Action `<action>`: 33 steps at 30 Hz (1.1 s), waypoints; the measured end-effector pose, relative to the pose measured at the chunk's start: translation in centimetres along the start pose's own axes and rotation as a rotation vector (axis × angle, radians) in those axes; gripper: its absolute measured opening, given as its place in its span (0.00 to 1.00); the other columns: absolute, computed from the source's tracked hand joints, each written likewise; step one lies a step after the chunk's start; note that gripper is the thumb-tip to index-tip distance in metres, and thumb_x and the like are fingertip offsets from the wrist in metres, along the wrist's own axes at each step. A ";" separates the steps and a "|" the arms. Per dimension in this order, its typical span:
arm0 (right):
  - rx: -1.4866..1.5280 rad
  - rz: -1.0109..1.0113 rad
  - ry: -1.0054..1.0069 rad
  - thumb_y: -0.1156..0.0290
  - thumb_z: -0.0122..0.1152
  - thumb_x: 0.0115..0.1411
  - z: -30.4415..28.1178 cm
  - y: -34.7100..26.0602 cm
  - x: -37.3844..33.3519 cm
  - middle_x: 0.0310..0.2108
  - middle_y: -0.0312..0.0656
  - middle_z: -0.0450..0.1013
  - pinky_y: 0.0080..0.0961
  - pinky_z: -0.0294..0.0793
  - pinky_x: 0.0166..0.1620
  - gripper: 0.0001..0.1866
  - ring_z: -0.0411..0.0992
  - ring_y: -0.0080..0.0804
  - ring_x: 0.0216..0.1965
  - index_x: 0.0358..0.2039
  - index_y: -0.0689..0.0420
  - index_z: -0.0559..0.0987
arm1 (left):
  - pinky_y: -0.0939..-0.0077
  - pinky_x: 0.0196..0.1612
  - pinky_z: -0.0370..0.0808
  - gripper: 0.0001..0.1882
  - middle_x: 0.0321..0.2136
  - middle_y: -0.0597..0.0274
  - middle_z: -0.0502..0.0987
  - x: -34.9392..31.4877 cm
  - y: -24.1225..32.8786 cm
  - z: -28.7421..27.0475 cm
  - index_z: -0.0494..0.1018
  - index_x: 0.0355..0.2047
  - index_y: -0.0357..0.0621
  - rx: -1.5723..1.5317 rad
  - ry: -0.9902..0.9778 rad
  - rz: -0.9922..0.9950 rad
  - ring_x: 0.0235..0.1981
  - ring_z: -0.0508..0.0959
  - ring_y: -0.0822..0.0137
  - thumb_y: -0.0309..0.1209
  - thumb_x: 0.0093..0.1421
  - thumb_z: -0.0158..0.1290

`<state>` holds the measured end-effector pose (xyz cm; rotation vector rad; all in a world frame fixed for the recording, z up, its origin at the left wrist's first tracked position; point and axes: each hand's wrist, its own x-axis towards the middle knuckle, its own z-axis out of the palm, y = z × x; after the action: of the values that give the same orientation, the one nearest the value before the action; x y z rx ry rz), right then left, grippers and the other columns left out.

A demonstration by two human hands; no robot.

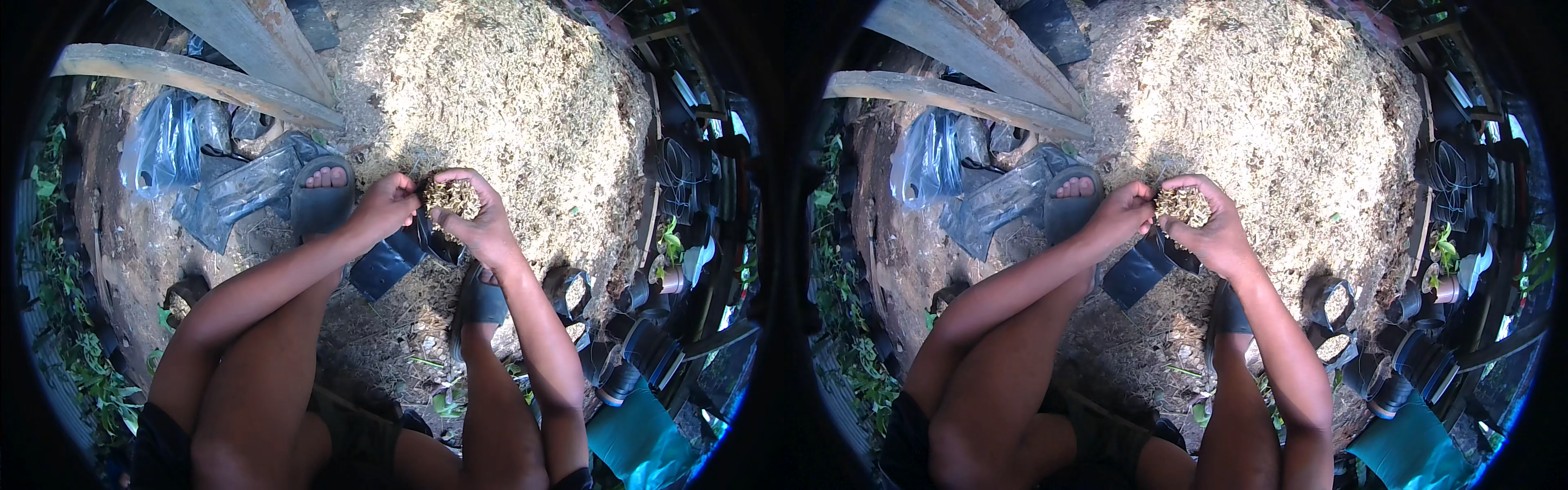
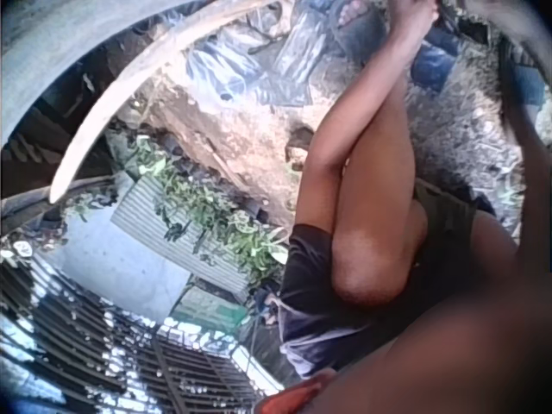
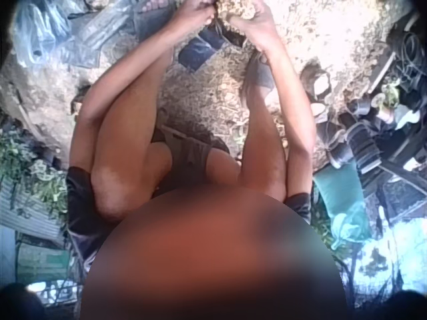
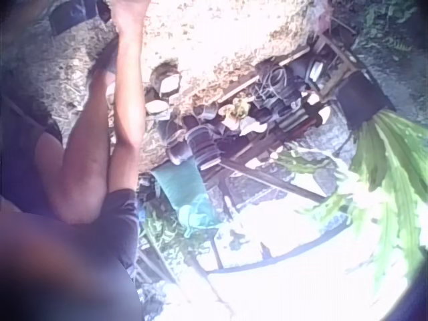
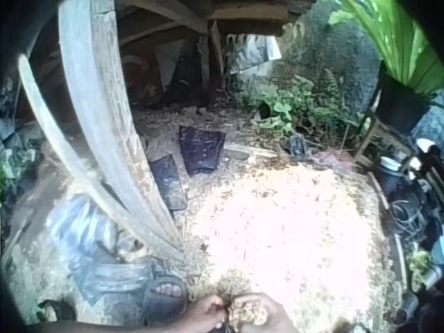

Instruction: The person sits on the ground and fills black nursery bags with a loose substrate from a pile. They open each bag, scoop substrate with both hands, and place filled bags on the ground nearby.

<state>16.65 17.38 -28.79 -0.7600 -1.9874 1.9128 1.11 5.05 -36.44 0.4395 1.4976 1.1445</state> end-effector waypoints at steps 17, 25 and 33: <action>-0.193 -0.131 0.218 0.78 0.72 0.54 3.0 5.9 -0.8 0.50 0.46 0.76 0.35 0.69 0.63 0.23 0.74 0.41 0.56 0.52 0.55 0.78 | 0.81 0.28 0.73 0.09 0.28 0.65 0.76 -0.4 -0.9 -0.7 0.71 0.42 0.36 -0.017 0.027 -0.073 0.24 0.75 0.77 0.26 0.65 0.56; -0.262 -0.192 0.300 0.78 0.73 0.54 3.9 6.1 -1.5 0.45 0.47 0.76 0.35 0.72 0.57 0.23 0.75 0.42 0.50 0.51 0.57 0.78 | 0.81 0.28 0.72 0.09 0.28 0.66 0.76 -0.3 -1.3 -1.1 0.70 0.42 0.36 -0.061 0.017 -0.085 0.25 0.75 0.78 0.27 0.66 0.57; -0.199 -0.130 0.263 0.76 0.73 0.56 4.2 6.0 -1.7 0.48 0.47 0.77 0.31 0.74 0.55 0.25 0.77 0.39 0.50 0.54 0.58 0.77 | 0.82 0.28 0.73 0.11 0.28 0.66 0.76 -0.3 -1.6 -1.3 0.70 0.43 0.36 -0.013 0.047 -0.086 0.25 0.75 0.79 0.29 0.66 0.58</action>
<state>16.83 12.89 -34.82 -0.8602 -2.0242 1.4746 0.51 3.48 -37.77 0.3376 1.5344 1.1030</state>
